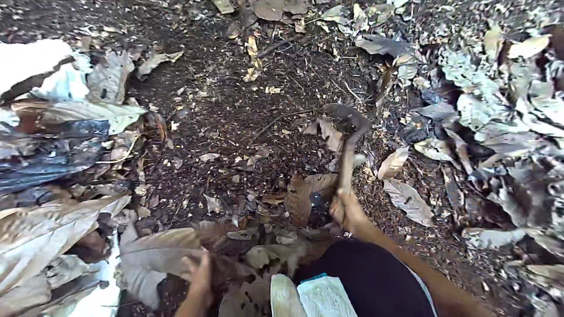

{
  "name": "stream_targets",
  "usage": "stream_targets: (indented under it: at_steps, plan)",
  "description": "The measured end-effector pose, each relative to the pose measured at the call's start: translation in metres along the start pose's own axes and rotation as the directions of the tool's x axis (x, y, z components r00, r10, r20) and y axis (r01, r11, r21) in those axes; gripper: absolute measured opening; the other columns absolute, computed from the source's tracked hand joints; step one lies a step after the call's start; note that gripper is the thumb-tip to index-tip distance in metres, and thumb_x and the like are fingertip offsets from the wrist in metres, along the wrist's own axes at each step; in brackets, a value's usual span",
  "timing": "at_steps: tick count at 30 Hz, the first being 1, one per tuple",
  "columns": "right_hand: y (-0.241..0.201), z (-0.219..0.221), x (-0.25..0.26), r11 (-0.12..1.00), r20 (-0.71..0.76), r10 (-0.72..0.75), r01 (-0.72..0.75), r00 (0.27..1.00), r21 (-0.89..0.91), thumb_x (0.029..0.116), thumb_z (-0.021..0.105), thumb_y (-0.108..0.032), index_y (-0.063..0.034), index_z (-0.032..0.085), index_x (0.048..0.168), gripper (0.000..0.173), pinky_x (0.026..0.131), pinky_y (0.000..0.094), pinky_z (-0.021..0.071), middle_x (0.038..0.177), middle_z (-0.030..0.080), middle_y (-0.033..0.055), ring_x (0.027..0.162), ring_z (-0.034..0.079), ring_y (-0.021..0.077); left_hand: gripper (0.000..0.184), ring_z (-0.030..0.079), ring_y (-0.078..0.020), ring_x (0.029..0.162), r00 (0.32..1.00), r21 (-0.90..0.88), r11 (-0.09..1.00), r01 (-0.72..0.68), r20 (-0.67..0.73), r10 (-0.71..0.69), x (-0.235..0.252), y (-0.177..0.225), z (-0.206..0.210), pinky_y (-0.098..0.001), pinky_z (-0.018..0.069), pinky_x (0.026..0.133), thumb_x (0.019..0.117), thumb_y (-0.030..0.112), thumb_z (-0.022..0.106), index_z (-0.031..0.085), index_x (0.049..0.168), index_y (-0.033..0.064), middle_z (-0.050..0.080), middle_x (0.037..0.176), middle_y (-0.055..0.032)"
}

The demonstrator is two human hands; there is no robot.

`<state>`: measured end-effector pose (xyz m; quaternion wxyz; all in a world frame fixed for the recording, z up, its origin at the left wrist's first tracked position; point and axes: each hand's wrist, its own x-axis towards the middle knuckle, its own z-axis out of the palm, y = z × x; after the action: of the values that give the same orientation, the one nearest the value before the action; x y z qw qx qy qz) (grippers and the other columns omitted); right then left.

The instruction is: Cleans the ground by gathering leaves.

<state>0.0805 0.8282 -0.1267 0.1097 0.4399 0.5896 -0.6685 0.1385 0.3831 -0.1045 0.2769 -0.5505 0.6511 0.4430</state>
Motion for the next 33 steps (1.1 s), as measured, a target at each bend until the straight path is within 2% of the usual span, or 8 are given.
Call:
stream_targets:
  at_steps: [3, 5, 8, 10, 15, 25, 27, 33]
  plan:
    - [0.072, 0.021, -0.066, 0.990, 0.036, 0.075, -0.070, 0.997, -0.123, 0.1043, 0.049, -0.005, 0.0094, 0.034, 0.146, 0.046, 0.071, 0.0354, 0.0563, 0.090, 0.061, 0.0155, 0.072, 0.061, 0.0176, 0.089, 0.017, -0.0573, 0.148, 0.991, -0.077, 0.996, 0.040, 0.133, -0.029, -0.047, 0.002, 0.067, -0.0742, 0.0396, 0.103, 0.1061, 0.040, 0.050, -0.016, 0.163, 0.0254, -0.011, 0.167, -0.0313]
    - [0.133, 0.020, -0.081, 0.923, 0.161, -0.384, 0.379, 0.909, 0.061, 0.0882, 0.055, 0.000, 0.0256, 0.041, 0.122, 0.045, 0.059, 0.0210, 0.0538, 0.084, 0.064, 0.0174, 0.068, 0.064, 0.0085, 0.072, 0.028, -0.0499, 0.147, 0.974, -0.128, 0.991, -0.029, 0.221, 0.057, -0.076, 0.014, 0.100, -0.0638, 0.0386, 0.111, 0.1115, 0.033, 0.038, -0.006, 0.165, 0.0132, 0.008, 0.165, -0.0338]
    - [0.008, 0.053, -0.109, 0.907, -0.012, 0.400, -0.398, 0.916, -0.140, 0.1053, 0.043, -0.010, -0.0025, 0.041, 0.142, 0.037, 0.080, 0.0338, 0.0529, 0.094, 0.062, 0.0123, 0.078, 0.059, 0.0173, 0.089, 0.023, -0.0496, 0.151, 0.953, -0.141, 0.985, -0.104, 0.270, 0.140, -0.089, 0.046, 0.138, -0.0595, 0.0297, 0.120, 0.1068, 0.044, 0.050, -0.006, 0.163, 0.0040, 0.009, 0.164, -0.0368]
    - [0.009, 0.023, -0.073, 0.969, 0.203, 0.236, -0.215, 0.950, -0.120, 0.1072, 0.039, -0.021, -0.0055, 0.036, 0.136, 0.033, 0.055, 0.0316, 0.0584, 0.077, 0.060, 0.0067, 0.059, 0.063, 0.0145, 0.110, 0.024, -0.0525, 0.148, 0.964, -0.208, 0.978, -0.033, 0.251, 0.086, -0.087, 0.070, 0.158, -0.0643, 0.0354, 0.114, 0.0980, 0.060, 0.059, -0.014, 0.163, 0.0098, 0.005, 0.164, -0.0367]
    - [-0.041, 0.052, -0.088, 0.821, 0.195, 0.257, -0.108, 0.946, -0.560, 0.1079, 0.051, -0.016, -0.0003, 0.037, 0.152, 0.049, 0.109, 0.0383, 0.0427, 0.143, 0.054, 0.0195, 0.127, 0.055, 0.0221, 0.117, 0.025, -0.0544, 0.146, 0.969, -0.363, 0.932, -0.015, 0.225, 0.103, -0.090, 0.109, 0.184, -0.0670, 0.0409, 0.107, 0.0936, 0.061, 0.066, -0.019, 0.162, 0.0171, 0.002, 0.165, -0.0353]
    - [-0.061, 0.076, -0.071, 0.688, 0.524, 0.153, 0.290, 0.838, -0.665, 0.0974, 0.059, -0.032, -0.0019, 0.045, 0.141, 0.055, 0.077, 0.0425, 0.0586, 0.102, 0.066, 0.0139, 0.085, 0.068, 0.0209, 0.082, 0.039, -0.0359, 0.145, 0.926, -0.685, 0.692, -0.227, 0.068, 0.371, -0.080, 0.159, 0.153, -0.0451, 0.0362, 0.118, 0.1023, 0.013, 0.062, 0.006, 0.160, -0.0023, 0.030, 0.159, -0.0316]
    - [-0.084, 0.110, -0.078, 0.732, 0.588, 0.183, 0.290, 0.788, -0.617, 0.0999, 0.056, -0.030, -0.0060, 0.039, 0.137, 0.048, 0.048, 0.0369, 0.0566, 0.074, 0.058, 0.0064, 0.051, 0.060, 0.0176, 0.071, 0.049, -0.0299, 0.135, 0.900, -0.746, 0.608, -0.272, 0.027, 0.435, -0.082, 0.179, 0.122, -0.0406, 0.0425, 0.113, 0.1042, 0.013, 0.059, 0.015, 0.158, -0.0031, 0.040, 0.152, -0.0288]
    - [-0.158, 0.252, -0.136, 0.705, 0.807, 0.158, 0.508, 0.569, -0.496, 0.1044, 0.051, -0.026, -0.0098, 0.042, 0.131, 0.033, 0.048, 0.0302, 0.0560, 0.070, 0.055, 0.0008, 0.049, 0.058, 0.0123, 0.049, 0.065, -0.0130, 0.084, 0.740, -0.735, 0.420, -0.532, -0.162, 0.653, -0.072, 0.228, -0.031, -0.0328, 0.0575, 0.073, 0.1045, 0.029, 0.059, 0.039, 0.145, 0.0114, 0.065, 0.103, -0.0074]
